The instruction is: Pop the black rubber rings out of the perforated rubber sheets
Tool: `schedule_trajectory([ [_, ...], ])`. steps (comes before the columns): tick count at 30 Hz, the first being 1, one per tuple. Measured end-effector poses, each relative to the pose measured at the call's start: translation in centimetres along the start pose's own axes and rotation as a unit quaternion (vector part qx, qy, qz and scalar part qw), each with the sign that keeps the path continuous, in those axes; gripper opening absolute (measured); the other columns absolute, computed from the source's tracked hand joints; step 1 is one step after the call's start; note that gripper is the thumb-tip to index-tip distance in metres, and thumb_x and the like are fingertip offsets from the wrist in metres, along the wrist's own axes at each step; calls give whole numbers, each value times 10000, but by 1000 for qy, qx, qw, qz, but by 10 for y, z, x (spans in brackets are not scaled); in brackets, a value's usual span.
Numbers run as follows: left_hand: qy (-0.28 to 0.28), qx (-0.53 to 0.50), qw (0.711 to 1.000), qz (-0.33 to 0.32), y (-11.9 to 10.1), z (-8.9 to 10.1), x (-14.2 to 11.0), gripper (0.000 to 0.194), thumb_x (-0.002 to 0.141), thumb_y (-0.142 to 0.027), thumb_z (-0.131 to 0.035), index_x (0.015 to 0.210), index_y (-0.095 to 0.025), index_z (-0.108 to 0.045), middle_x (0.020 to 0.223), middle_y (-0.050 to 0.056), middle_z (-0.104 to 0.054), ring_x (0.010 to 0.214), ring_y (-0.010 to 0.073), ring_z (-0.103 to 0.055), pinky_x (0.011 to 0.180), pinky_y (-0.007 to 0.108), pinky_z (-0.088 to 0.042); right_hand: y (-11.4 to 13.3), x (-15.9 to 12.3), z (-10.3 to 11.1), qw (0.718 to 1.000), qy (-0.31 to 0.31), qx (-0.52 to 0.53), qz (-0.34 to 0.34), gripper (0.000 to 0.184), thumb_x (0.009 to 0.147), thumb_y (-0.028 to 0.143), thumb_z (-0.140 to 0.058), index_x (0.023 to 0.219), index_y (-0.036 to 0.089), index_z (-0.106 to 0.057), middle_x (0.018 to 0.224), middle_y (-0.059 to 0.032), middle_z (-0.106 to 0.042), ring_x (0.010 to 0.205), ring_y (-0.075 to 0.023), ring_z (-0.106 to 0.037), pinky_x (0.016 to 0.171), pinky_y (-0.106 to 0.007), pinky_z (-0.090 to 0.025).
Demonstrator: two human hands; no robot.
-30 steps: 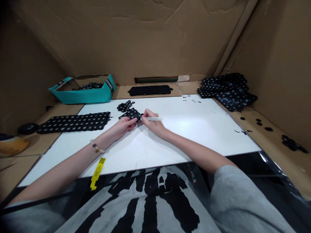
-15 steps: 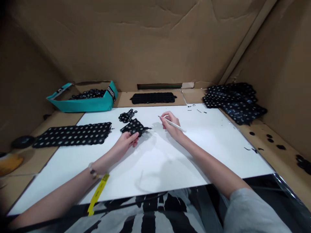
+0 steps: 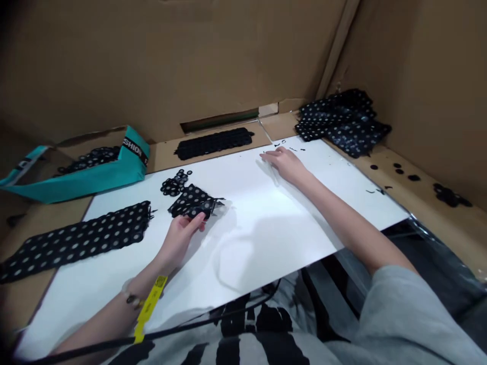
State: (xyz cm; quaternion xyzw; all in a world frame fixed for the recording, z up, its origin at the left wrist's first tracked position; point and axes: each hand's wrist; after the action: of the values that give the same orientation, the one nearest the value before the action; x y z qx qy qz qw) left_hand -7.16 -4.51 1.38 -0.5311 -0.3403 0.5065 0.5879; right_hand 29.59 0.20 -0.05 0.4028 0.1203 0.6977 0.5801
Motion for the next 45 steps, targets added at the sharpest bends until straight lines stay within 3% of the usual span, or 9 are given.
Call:
schedule_trajectory([
  [4,-51,5,998,-24,-9,-8,-1,294,794,-406,-674,618,-183,-600,646,42,-634,694,184,-591,700,285,-466,46,-3,-12,990,29,113,-80,167,833,238,-648,939,189,-767,954,-95,-738,818,-193,-605,858,-375,-482],
  [8,-91,16,995,-35,-13,-28,5,369,817,-442,-633,564,-178,-582,551,32,-588,577,164,-544,589,271,-426,103,-16,-58,811,361,408,-214,553,845,642,-531,930,139,-744,932,-140,-735,738,-210,-668,649,-358,-536],
  [12,-37,93,993,-58,-13,-30,12,382,769,-431,-684,500,-182,-574,471,7,-531,481,134,-461,492,246,-351,122,-24,-96,757,297,516,-269,497,734,630,-673,826,142,-676,827,-87,-706,699,-173,-646,663,-319,-534],
  [18,216,74,973,28,-65,34,2,223,716,-388,-752,845,-210,-791,778,94,-738,660,220,-653,599,281,-510,108,-29,-104,829,220,450,-248,354,734,507,-707,785,162,-643,790,-53,-689,730,-196,-613,654,-307,-495],
  [21,93,32,995,-7,-85,43,0,281,695,-425,-766,856,-195,-794,755,112,-730,639,230,-649,581,299,-518,107,-34,-99,849,238,420,-213,282,748,429,-692,843,165,-657,870,-60,-708,822,-219,-627,749,-330,-502],
  [24,-74,99,988,-96,-83,20,12,304,747,-400,-731,965,-191,-770,873,100,-727,733,214,-644,640,280,-501,111,-34,-95,855,231,420,-199,257,730,351,-685,919,181,-647,932,-46,-708,875,-216,-621,791,-328,-497],
  [29,67,286,935,-197,-64,-13,33,250,790,-345,-707,997,-205,-733,952,87,-705,864,227,-628,782,306,-468,113,-28,-91,855,228,424,-193,197,734,345,-624,858,195,-657,784,-6,-654,766,-188,-573,687,-292,-463],
  [37,115,317,907,-251,-60,-9,58,210,850,-373,-660,978,-206,-654,893,51,-632,843,210,-597,749,301,-432,104,-28,-93,828,232,453,-236,304,758,463,-672,874,182,-666,810,-16,-629,755,-168,-549,681,-278,-448],
  [45,172,305,893,-284,-58,-5,68,169,796,-344,-724,877,-204,-675,918,70,-654,907,236,-595,815,317,-424,111,-29,-89,888,228,372,-149,323,767,494,-668,789,172,-673,734,-16,-616,723,-170,-530,669,-280,-447],
])
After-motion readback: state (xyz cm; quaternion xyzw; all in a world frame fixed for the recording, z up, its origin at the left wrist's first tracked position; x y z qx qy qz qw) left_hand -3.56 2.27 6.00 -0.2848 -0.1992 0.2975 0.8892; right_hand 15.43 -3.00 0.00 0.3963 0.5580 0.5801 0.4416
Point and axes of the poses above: each hand's wrist, its own x-axis towards the middle knuckle, its own z-axis out of the back of the hand, y = z × x
